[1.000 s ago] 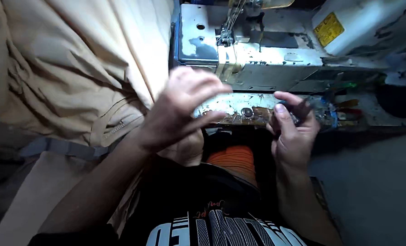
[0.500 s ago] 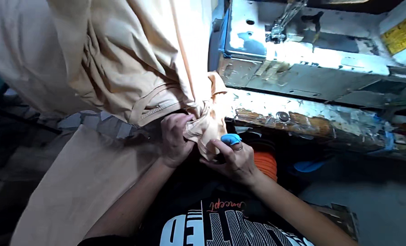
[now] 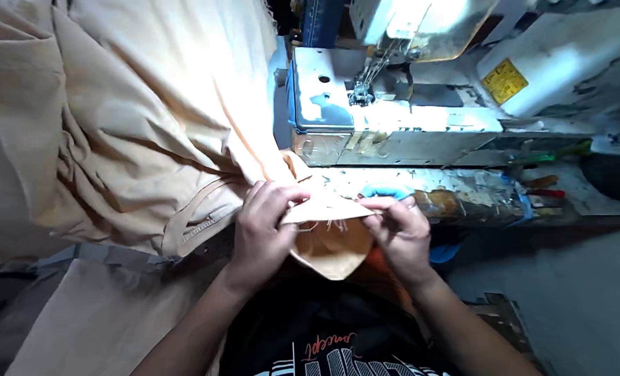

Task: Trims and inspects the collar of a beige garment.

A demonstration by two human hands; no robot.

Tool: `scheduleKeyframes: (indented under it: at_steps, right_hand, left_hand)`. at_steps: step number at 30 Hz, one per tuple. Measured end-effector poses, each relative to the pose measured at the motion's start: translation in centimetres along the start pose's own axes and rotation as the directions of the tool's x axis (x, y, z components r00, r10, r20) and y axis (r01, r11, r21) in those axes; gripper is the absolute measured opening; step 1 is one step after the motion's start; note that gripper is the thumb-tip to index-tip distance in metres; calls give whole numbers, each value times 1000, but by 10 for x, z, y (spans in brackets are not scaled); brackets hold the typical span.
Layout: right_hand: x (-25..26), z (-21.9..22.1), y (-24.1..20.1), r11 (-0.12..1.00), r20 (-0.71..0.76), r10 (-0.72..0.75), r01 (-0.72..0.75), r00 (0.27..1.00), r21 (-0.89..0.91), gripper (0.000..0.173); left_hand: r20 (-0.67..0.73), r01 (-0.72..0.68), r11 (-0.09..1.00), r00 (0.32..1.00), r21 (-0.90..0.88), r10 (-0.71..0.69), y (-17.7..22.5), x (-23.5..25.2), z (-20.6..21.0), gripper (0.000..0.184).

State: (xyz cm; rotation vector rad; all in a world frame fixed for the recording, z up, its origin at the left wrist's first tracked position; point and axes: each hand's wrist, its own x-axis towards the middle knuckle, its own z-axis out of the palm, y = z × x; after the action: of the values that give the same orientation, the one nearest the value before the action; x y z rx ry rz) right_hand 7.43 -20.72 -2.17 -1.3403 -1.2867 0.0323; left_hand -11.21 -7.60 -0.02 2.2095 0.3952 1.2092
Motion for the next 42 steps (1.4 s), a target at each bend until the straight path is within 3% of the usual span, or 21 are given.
scheduleKeyframes:
  at_steps: [1, 3, 4, 6, 11, 16, 18, 20, 22, 23, 25, 28, 31, 42]
  right_hand:
    - [10, -6, -3, 958, 71, 178, -189, 982, 214, 10]
    - [26, -11, -2, 690, 252, 440, -504, 862, 519, 6]
    - [32, -9, -1, 591, 290, 511, -576, 809, 565, 8]
    - [37, -3, 3, 531, 253, 596, -611, 762, 587, 16]
    - [33, 3, 14, 640, 128, 588, -556, 799, 530, 11]
    - [32, -2, 21, 757, 117, 484, -482, 867, 440, 10]
    - [33, -3, 21, 789, 117, 456, -462, 882, 404, 10]
    - [34, -3, 21, 830, 100, 429, -435, 898, 349, 9]
    - [34, -4, 20, 920, 19, 360, -359, 933, 160, 14]
    - [32, -6, 20, 955, -22, 295, -295, 955, -5, 26]
    - [26, -12, 9, 962, -63, 165, -175, 984, -211, 38]
    - [18, -13, -19, 994, 45, 89, -86, 995, -60, 28]
    - [17, -3, -23, 985, 226, 124, -147, 966, 86, 30]
    - [18, 6, -16, 969, 226, 195, -223, 954, 106, 28]
  left_hand:
    - [86, 198, 966, 979, -167, -186, -3, 3, -9, 24]
    - [239, 501, 727, 865, -470, -441, -7, 9, -18, 19]
    - [275, 560, 635, 824, -532, -496, -6, 13, -19, 16]
    - [297, 591, 594, 800, -546, -522, -8, 16, -15, 17]
    - [319, 552, 696, 833, -459, -451, -23, 16, -10, 22]
    - [347, 484, 815, 860, -320, -374, -19, 23, -11, 11]
    - [359, 479, 834, 855, -274, -374, -11, 32, -6, 22]
    - [343, 443, 857, 874, -264, -345, -10, 38, 2, 17]
    - [314, 426, 861, 887, -277, -337, -11, 41, 7, 6]
    - [307, 431, 854, 888, -292, -343, -11, 42, 8, 8]
    - [304, 470, 825, 873, -313, -382, -7, 44, 9, 9]
    - [310, 518, 782, 850, -347, -426, -1, 45, 10, 11]
    - [300, 512, 763, 856, -395, -420, 5, 47, 13, 13]
    - [270, 539, 730, 843, -420, -466, 13, 47, 17, 14]
